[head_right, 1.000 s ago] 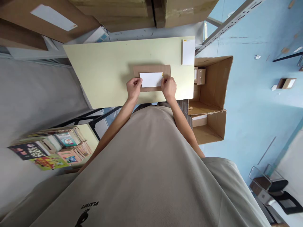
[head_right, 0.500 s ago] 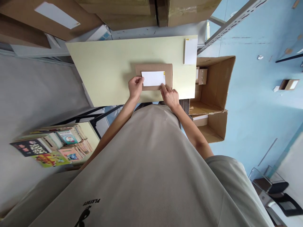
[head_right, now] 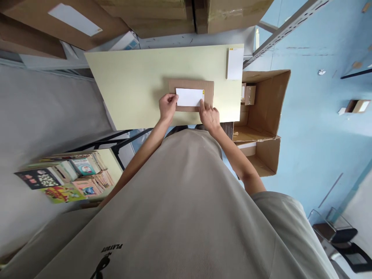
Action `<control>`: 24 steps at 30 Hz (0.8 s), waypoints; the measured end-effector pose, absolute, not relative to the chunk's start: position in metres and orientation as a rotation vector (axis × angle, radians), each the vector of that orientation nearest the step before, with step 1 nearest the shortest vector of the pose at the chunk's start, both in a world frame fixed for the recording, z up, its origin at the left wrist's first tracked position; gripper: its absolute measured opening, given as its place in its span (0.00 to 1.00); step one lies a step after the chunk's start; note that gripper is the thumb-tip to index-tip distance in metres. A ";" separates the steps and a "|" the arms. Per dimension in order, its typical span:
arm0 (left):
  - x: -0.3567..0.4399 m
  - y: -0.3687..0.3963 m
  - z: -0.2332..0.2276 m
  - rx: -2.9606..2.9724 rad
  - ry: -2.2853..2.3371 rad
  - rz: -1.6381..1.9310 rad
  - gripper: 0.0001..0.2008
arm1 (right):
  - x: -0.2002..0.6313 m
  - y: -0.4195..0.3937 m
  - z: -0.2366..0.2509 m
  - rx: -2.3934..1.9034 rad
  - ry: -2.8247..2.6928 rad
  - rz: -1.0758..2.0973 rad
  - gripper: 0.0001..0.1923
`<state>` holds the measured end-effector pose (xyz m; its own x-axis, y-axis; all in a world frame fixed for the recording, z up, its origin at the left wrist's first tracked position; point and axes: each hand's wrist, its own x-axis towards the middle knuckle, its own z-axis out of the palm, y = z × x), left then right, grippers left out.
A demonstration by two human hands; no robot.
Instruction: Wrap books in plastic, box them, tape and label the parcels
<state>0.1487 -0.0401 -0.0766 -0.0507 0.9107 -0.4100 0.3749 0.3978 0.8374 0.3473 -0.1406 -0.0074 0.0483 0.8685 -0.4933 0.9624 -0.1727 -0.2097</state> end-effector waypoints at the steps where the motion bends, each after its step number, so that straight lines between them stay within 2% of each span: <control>1: 0.149 -0.040 -0.076 1.174 1.629 0.645 0.06 | 0.347 -0.147 -0.003 2.118 1.897 -0.797 0.35; 11: 0.153 -0.044 -0.073 1.250 1.671 0.621 0.07 | 0.366 -0.127 -0.009 2.237 1.889 -0.732 0.34; 19: 0.152 -0.044 -0.074 1.261 1.646 0.618 0.08 | 0.363 -0.168 0.010 2.020 1.977 -0.848 0.33; 24: 0.151 -0.044 -0.072 1.268 1.653 0.599 0.08 | 0.363 -0.141 0.004 2.107 1.900 -0.814 0.34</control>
<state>0.1513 -0.0435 -0.0718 -0.0277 0.9253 -0.3782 0.4678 0.3463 0.8131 0.3631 -0.1412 0.0036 0.0280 0.8586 -0.5119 0.9629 -0.1606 -0.2167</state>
